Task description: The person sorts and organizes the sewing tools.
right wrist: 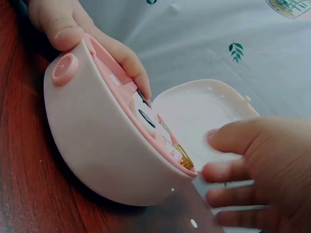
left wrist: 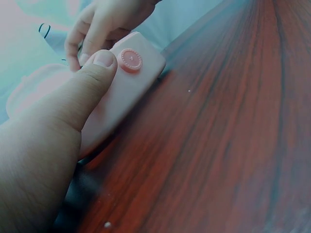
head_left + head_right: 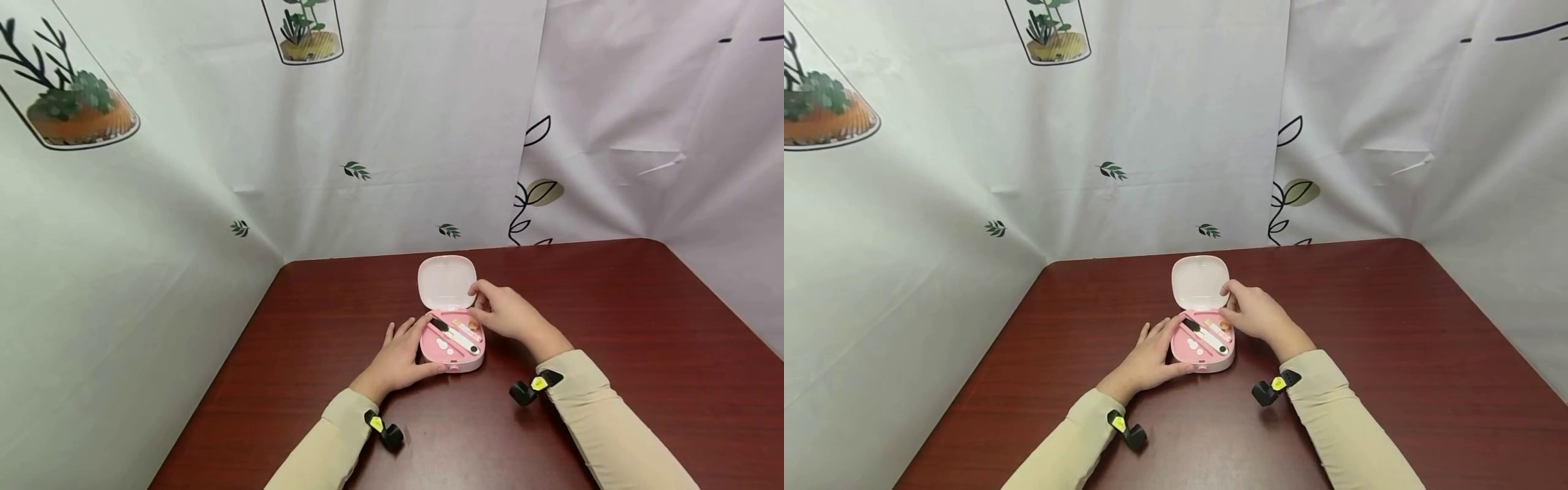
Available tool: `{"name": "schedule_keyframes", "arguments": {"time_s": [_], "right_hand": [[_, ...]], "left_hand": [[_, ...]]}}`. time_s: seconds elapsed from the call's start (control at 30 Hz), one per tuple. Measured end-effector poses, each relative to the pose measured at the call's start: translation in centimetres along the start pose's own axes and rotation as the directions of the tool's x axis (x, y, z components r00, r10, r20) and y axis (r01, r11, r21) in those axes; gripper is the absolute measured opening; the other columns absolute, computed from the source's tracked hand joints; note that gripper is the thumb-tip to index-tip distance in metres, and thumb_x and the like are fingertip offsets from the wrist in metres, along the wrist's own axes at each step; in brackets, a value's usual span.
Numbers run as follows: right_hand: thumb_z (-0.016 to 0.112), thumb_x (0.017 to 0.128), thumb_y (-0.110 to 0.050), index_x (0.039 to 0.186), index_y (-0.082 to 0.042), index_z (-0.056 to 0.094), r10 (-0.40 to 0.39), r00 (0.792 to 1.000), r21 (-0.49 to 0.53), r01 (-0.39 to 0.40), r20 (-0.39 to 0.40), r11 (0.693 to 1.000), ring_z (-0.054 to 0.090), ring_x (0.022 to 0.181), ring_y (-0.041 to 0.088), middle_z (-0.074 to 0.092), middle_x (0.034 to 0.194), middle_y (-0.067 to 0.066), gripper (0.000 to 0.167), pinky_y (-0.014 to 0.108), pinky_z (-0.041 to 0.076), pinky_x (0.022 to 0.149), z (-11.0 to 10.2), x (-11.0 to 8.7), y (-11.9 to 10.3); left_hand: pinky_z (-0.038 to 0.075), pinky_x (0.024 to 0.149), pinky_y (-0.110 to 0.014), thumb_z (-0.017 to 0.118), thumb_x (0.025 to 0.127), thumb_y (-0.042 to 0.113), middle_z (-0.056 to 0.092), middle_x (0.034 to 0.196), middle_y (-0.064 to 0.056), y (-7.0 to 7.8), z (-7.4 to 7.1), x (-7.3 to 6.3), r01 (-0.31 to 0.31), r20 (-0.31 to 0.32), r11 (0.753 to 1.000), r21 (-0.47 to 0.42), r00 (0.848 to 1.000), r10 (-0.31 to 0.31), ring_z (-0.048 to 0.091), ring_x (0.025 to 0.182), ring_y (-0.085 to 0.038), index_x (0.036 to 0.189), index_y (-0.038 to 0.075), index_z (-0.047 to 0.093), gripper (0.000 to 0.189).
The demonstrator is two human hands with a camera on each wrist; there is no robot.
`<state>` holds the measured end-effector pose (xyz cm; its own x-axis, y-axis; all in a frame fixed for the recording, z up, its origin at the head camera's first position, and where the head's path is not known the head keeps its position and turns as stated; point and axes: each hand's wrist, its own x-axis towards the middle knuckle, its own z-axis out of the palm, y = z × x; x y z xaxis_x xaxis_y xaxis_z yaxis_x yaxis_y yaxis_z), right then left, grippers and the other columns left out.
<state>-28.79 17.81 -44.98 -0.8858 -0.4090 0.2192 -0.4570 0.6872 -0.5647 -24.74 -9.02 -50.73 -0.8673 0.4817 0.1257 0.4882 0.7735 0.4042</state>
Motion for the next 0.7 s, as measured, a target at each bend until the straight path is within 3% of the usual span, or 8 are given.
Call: {"name": "schedule_keyframes", "arguments": {"time_s": [0.13, 0.23, 0.4, 0.53, 0.7], "right_hand": [[0.068, 0.096, -0.023, 0.126, -0.005, 0.055, 0.038, 0.989, -0.006, -0.038, 0.143, 0.999, 0.059, 0.078, 0.015, 0.065, 0.094, 0.003, 0.036, 0.037, 0.052, 0.073, 0.4, -0.2, -0.2], [0.064, 0.099, -0.025, 0.139, -0.005, 0.048, 0.065, 0.978, -0.009, -0.064, 0.199, 0.998, 0.061, 0.082, 0.016, 0.066, 0.096, 0.005, 0.048, 0.04, 0.052, 0.078, 0.6, -0.2, -0.4], [0.065, 0.098, -0.029, 0.154, -0.008, 0.034, 0.046, 0.977, -0.018, -0.043, 0.206, 0.999, 0.06, 0.08, 0.016, 0.066, 0.094, 0.003, 0.067, 0.04, 0.052, 0.077, 0.6, 0.4, -0.6], [0.065, 0.098, -0.028, 0.153, -0.01, 0.038, 0.048, 0.98, -0.066, -0.036, 0.192, 0.997, 0.062, 0.085, 0.019, 0.067, 0.096, 0.005, 0.064, 0.045, 0.052, 0.082, 0.3, 0.6, -0.8], [0.065, 0.098, -0.027, 0.148, -0.008, 0.044, 0.056, 0.982, -0.09, -0.041, 0.179, 0.995, 0.063, 0.086, 0.019, 0.068, 0.096, 0.006, 0.058, 0.046, 0.053, 0.084, 0.2, 0.1, -0.4]], "left_hand": [[0.009, 0.119, -0.063, 0.063, 0.083, 0.074, 0.04, 0.159, -0.003, 0.0, 0.0, -0.1, -0.003, -0.006, 1.0, -0.006, 1.0, 0.003, 0.03, 0.149, -0.028, 0.162, 0.03, 0.018, 0.101], [0.009, 0.118, -0.065, 0.061, 0.083, 0.075, 0.04, 0.159, -0.002, -0.1, 0.1, -0.4, -0.001, 0.0, 1.0, -0.011, 1.0, 0.001, 0.03, 0.149, -0.029, 0.162, 0.031, 0.015, 0.102], [0.008, 0.118, -0.066, 0.064, 0.083, 0.072, 0.041, 0.158, -0.004, -0.3, -0.3, -0.7, 0.013, -0.011, 1.0, -0.01, 1.0, -0.013, 0.029, 0.148, -0.03, 0.162, 0.029, 0.016, 0.102], [0.008, 0.118, -0.064, 0.064, 0.084, 0.071, 0.04, 0.159, -0.004, -0.2, -0.6, -0.3, 0.005, -0.015, 1.0, -0.005, 1.0, -0.005, 0.028, 0.149, -0.029, 0.162, 0.028, 0.017, 0.101], [0.008, 0.118, -0.065, 0.062, 0.084, 0.073, 0.04, 0.159, -0.001, 0.1, 0.1, 0.4, -0.011, -0.001, 1.0, -0.004, 1.0, 0.011, 0.029, 0.149, -0.029, 0.163, 0.028, 0.015, 0.102]]}}
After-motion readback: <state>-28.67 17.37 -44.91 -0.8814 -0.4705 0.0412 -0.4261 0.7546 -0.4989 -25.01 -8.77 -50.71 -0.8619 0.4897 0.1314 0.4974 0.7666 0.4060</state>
